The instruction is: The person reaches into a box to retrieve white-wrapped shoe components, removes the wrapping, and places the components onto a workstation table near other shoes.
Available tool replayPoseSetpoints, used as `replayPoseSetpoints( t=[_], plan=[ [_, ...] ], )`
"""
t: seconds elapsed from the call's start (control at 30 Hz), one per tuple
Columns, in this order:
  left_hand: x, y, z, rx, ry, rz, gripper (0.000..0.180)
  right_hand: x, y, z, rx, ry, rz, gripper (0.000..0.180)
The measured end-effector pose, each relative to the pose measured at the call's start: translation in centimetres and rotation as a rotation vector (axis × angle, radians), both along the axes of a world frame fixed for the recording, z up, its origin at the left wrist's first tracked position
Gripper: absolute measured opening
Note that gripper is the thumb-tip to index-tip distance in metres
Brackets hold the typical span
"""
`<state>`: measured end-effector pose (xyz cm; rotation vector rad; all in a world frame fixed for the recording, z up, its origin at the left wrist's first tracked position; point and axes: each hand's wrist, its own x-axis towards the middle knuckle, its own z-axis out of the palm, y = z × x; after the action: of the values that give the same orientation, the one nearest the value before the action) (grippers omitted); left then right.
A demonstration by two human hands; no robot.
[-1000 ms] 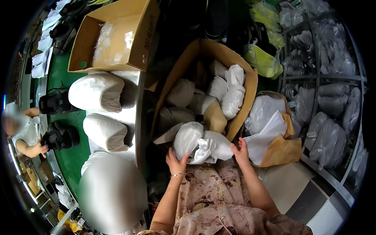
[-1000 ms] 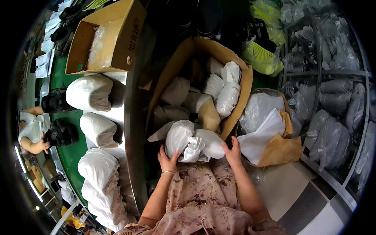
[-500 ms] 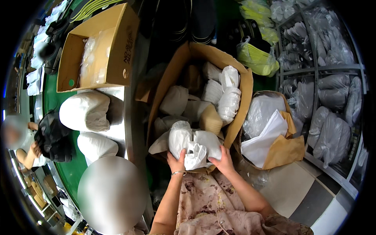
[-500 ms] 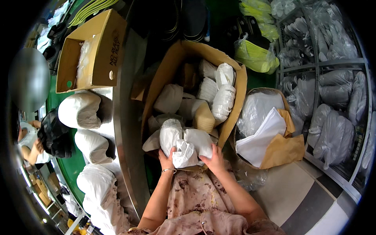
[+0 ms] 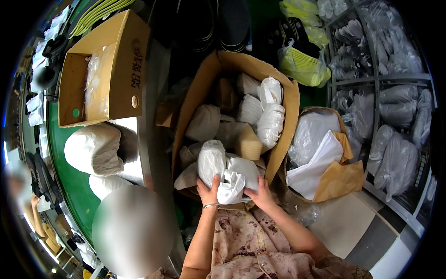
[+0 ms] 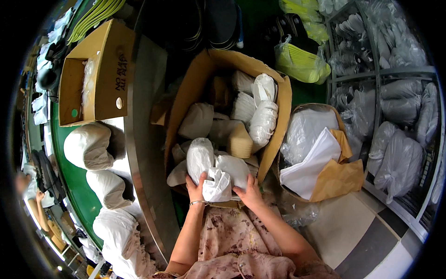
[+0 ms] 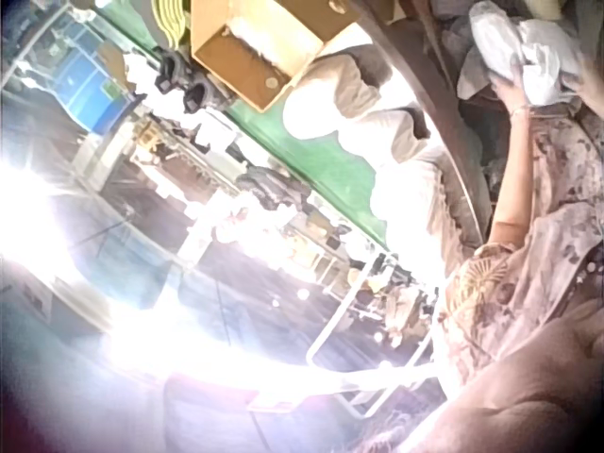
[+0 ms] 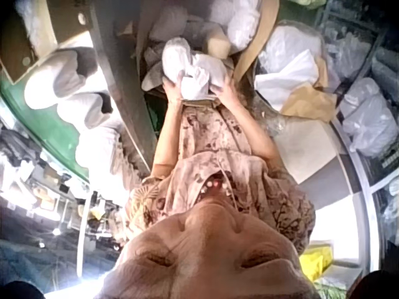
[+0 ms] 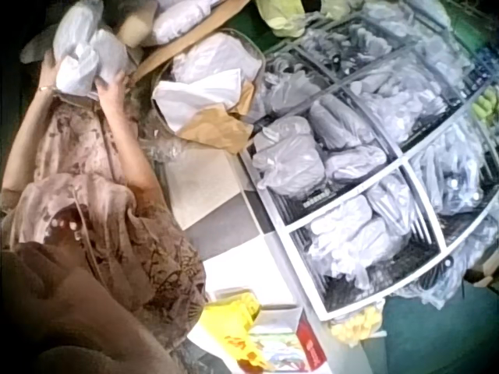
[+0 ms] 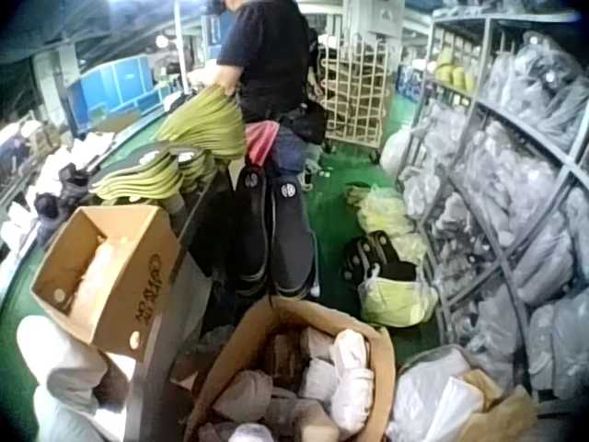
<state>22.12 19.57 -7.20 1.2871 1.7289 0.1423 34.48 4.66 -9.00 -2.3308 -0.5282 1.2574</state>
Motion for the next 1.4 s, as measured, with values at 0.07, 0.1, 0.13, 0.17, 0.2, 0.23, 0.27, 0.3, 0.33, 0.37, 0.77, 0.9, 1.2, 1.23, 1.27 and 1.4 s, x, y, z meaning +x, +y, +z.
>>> replayPoseSetpoints(
  t=[0.07,0.1,0.13,0.17,0.2,0.23,0.27,0.3,0.33,0.37,0.77,0.9,1.2,1.23,1.27,1.4],
  plan=[
    [0.0,0.2,-0.6,0.063,-0.076,-0.032,0.084,-0.2,0.2,0.0,0.055,-0.008,0.015,0.073],
    [0.7,0.3,-0.3,0.089,-0.065,-0.062,0.084,0.1,-0.1,-0.3,0.076,0.023,0.02,0.072],
    [1.3,0.4,-0.1,0.114,-0.055,-0.092,0.083,0.6,-0.7,-0.9,0.098,0.053,0.023,0.071],
    [1.4,0.6,-1.0,0.173,-0.007,-0.137,0.083,1.0,-1.0,-1.2,0.119,0.084,0.027,0.071],
    [2.0,1.2,-1.3,0.149,0.018,-0.143,0.082,1.3,-0.6,-0.9,0.099,0.09,0.013,0.07],
    [2.4,2.3,-1.7,0.124,0.046,-0.148,0.081,1.3,0.2,-0.3,0.079,0.099,0.001,0.07],
    [2.8,3.4,-2.0,0.099,0.074,-0.152,0.08,1.4,0.5,0.0,0.06,0.108,-0.011,0.07],
    [3.3,4.3,-2.4,0.103,0.083,-0.153,0.077,1.0,-0.1,-1.2,0.076,0.111,-0.014,0.075],
    [3.3,5.6,-3.1,0.052,0.133,-0.235,0.072,1.0,0.2,-1.0,0.05,0.098,-0.013,0.075],
    [3.7,6.3,-3.3,0.058,0.114,-0.234,0.071,1.0,0.8,-0.5,0.024,0.085,-0.01,0.075],
    [-8.8,-2.3,-2.0,0.291,-0.045,0.29,0.021,9.2,-2.0,-2.8,0.026,-0.324,-0.462,0.04],
    [-8.9,-6.1,-4.4,-0.388,-0.15,0.678,0.047,8.5,-2.5,-7.3,-0.113,-0.094,-0.304,0.022],
    [-9.6,-4.8,-10.6,-0.605,-0.399,0.724,0.029,9.3,-0.9,-7.7,-0.022,-0.304,-0.229,0.013],
    [-9.1,-4.6,-10.5,-0.572,-0.428,0.73,0.026,9.6,-0.1,-7.3,-0.006,-0.325,-0.227,0.013],
    [-8.6,-4.4,-10.4,-0.539,-0.457,0.733,0.024,10.1,0.4,-7.0,-0.01,-0.347,-0.212,0.013],
    [-7.0,-4.2,-10.2,-0.471,-0.504,0.77,0.016,12.0,2.0,-6.1,-0.034,-0.428,-0.201,0.016]
  ],
)
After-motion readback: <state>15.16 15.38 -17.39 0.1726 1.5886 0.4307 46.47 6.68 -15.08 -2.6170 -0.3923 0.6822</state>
